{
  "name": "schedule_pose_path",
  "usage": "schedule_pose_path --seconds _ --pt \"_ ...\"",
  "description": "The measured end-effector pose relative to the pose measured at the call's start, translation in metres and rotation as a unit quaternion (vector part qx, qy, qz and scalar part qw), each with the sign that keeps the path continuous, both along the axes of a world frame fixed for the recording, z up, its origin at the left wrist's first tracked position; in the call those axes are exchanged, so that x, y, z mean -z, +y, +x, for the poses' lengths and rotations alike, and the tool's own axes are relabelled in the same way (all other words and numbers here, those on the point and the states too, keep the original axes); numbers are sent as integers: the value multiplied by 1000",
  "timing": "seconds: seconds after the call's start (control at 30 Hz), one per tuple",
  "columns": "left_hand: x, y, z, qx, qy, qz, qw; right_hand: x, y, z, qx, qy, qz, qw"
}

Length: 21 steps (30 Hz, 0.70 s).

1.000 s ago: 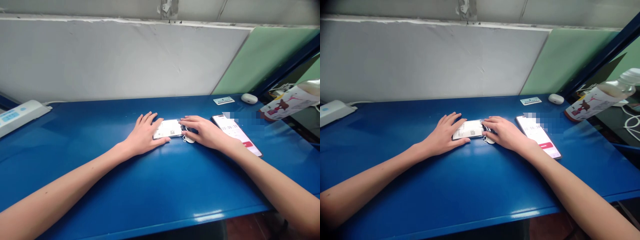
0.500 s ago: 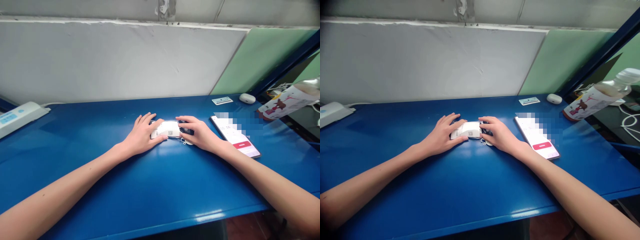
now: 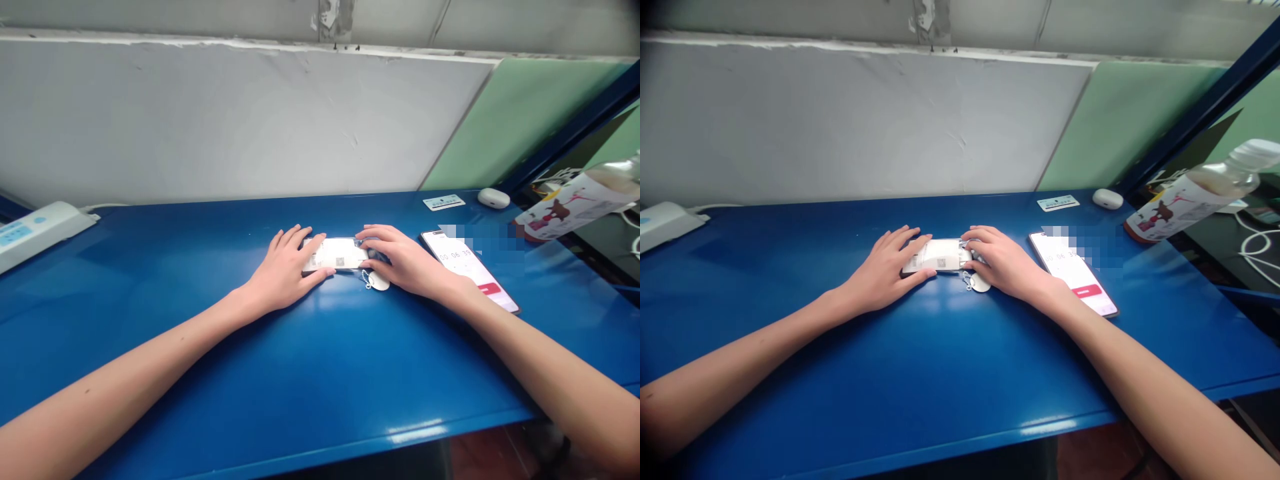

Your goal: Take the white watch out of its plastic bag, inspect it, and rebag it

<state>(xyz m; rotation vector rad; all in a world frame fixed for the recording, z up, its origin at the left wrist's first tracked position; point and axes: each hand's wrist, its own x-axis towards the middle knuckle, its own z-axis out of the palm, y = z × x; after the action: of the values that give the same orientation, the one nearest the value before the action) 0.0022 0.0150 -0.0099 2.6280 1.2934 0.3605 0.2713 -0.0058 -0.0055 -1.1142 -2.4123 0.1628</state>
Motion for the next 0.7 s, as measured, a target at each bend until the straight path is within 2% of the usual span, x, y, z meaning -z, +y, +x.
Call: schedule_pose_path --seconds 0.23,0.47,0.7 --pt "-2 -2 0 -6 9 4 1000 -11 1 6 14 -41 -5 999" --pt "-1 -2 -1 -9 3 7 1000 -12 1 7 29 -43 -32 998" --pt "-2 -2 0 -7 8 6 1000 -19 1 13 23 -60 -48 997"
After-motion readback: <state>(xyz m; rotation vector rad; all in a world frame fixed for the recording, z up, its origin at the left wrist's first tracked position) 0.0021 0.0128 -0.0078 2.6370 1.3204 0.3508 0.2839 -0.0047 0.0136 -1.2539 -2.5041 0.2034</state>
